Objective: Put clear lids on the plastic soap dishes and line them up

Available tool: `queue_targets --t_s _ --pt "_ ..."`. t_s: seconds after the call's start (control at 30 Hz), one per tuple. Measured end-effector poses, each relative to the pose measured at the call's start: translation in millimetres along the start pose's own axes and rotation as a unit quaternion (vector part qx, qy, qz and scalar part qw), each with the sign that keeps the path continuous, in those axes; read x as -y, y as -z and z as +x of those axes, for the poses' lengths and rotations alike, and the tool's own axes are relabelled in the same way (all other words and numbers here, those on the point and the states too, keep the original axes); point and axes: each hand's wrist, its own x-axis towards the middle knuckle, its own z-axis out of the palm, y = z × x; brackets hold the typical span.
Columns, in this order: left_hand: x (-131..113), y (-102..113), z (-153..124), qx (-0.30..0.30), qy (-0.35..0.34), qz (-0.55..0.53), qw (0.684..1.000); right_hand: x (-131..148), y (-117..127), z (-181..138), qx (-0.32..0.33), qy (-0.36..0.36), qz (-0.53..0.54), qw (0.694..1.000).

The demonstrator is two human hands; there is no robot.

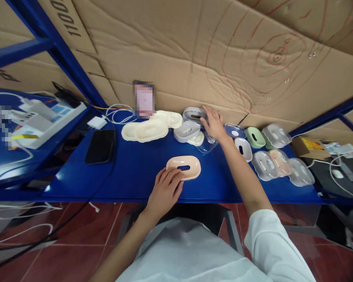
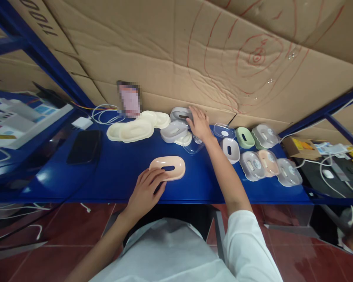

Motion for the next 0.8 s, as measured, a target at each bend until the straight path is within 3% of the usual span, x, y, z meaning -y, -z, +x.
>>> queue_targets --t_s 0.17,0.3,0.37,0.47,0.63,0.7,0.8 --pt "2 -1 -1 0.006 0.0 -0.002 1.0 -2 -3 15 0.008 -0.057 -0.017 0.998" --pt "1 -1 -1 0.004 0.0 -0.002 1.0 4 10 -3 -0.014 -0.006 0.015 1.0" --pt "1 2 -1 0.004 0.002 0.008 1.0 13 20 -31 -0.047 0.033 0.018 0.998" --pt "9 13 -6 0.024 0.002 0.045 0.999 31 34 -99 -0.084 0.081 -0.009 0.993" --pt "37 34 -19 0.004 0.006 0.09 0.996 54 36 -223 -0.071 0.071 -0.029 0.995" --pt "45 38 -23 -0.009 0.014 0.098 0.995 58 33 -249 -0.047 0.056 -0.01 0.997" --pt "49 41 -24 -0.019 0.009 0.085 0.996 59 30 -260 -0.007 0.056 0.028 0.998"
